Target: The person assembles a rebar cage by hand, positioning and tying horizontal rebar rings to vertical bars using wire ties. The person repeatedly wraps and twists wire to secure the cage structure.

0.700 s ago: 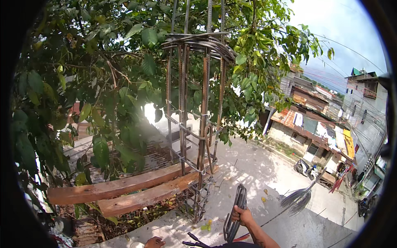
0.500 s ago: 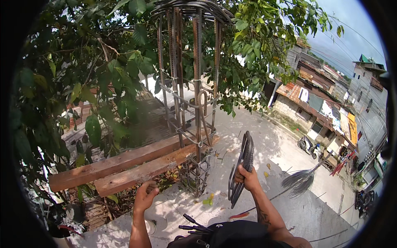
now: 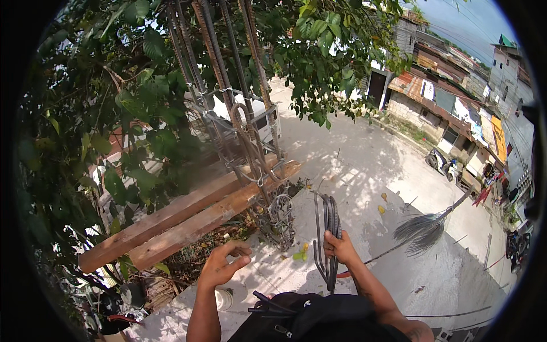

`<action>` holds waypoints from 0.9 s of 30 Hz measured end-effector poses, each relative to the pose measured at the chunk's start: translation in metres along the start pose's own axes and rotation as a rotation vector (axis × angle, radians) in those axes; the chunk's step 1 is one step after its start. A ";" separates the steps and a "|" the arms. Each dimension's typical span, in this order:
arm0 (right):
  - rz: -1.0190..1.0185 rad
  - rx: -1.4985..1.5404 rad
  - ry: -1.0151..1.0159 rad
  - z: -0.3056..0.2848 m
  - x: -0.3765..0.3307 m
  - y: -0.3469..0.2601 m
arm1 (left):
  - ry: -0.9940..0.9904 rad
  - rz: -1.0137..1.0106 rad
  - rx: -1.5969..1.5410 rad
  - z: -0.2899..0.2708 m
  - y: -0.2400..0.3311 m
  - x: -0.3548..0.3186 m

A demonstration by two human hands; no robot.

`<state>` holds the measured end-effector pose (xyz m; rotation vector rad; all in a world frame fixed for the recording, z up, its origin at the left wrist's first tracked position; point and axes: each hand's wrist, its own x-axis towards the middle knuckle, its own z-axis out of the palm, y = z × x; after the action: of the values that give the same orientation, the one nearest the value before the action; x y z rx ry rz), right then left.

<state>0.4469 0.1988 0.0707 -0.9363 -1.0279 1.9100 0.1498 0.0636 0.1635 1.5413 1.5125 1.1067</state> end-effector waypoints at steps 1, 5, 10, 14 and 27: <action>0.019 0.014 0.018 -0.006 0.000 0.004 | -0.024 0.020 0.002 -0.002 0.009 0.009; 0.068 0.009 0.099 -0.023 0.008 0.013 | -0.102 0.032 -0.122 0.005 0.031 0.050; 0.040 -0.003 0.165 -0.032 0.027 0.002 | 0.193 0.162 -0.194 0.065 0.031 0.178; -0.012 -0.015 0.180 -0.031 0.041 -0.015 | 0.735 0.158 0.153 0.086 0.023 0.286; -0.073 -0.058 0.140 -0.056 0.130 -0.052 | 0.540 -0.016 0.618 0.060 0.039 0.320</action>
<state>0.4509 0.3492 0.0620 -1.0357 -1.0251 1.7368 0.2051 0.3841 0.2084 1.6865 2.4004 1.1673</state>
